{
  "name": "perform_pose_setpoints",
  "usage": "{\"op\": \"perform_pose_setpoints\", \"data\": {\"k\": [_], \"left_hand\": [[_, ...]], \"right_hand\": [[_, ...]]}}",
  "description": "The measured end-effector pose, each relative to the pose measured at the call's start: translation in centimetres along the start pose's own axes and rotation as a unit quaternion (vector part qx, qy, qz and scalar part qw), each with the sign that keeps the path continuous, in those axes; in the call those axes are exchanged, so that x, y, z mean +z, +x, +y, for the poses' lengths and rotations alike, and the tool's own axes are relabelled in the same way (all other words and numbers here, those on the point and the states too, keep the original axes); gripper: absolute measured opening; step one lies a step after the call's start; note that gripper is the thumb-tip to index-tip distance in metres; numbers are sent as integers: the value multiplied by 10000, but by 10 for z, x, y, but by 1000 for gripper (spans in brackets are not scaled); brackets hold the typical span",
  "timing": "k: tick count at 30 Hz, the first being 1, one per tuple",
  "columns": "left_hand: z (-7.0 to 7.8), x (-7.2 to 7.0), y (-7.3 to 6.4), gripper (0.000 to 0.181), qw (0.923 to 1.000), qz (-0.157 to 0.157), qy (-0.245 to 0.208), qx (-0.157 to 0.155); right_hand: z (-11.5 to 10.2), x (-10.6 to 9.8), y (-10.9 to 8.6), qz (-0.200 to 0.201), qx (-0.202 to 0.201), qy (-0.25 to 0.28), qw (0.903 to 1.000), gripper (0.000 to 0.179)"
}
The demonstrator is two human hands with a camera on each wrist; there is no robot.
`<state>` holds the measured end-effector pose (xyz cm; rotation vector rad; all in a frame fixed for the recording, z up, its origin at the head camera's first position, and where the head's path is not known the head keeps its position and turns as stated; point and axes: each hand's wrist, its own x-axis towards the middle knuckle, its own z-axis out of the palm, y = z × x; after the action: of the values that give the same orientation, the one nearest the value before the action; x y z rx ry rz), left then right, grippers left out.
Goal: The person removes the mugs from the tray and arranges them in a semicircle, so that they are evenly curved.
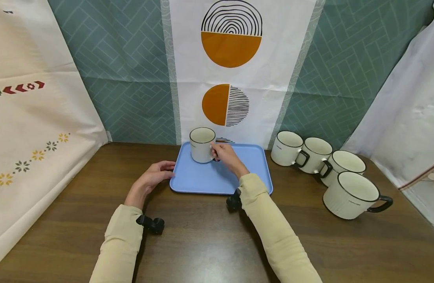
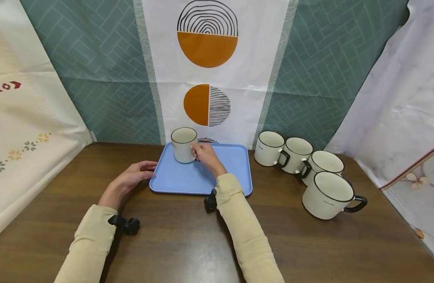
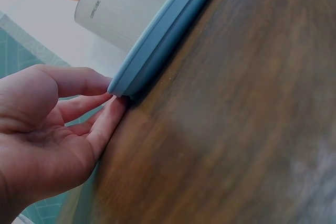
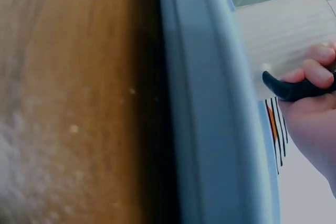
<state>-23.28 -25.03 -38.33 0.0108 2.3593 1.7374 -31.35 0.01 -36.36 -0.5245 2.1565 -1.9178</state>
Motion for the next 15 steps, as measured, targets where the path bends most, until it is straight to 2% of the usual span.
{"op": "perform_pose_setpoints", "data": {"k": [6,15], "left_hand": [[0,0,-1,52,10000,10,-40,10],[-1,-2,0,53,10000,-59,4,8]], "right_hand": [[-10,-1,-7,114,-83,8,9999,40],[-18,-8,-14,545,227,-77,9982,43]]}}
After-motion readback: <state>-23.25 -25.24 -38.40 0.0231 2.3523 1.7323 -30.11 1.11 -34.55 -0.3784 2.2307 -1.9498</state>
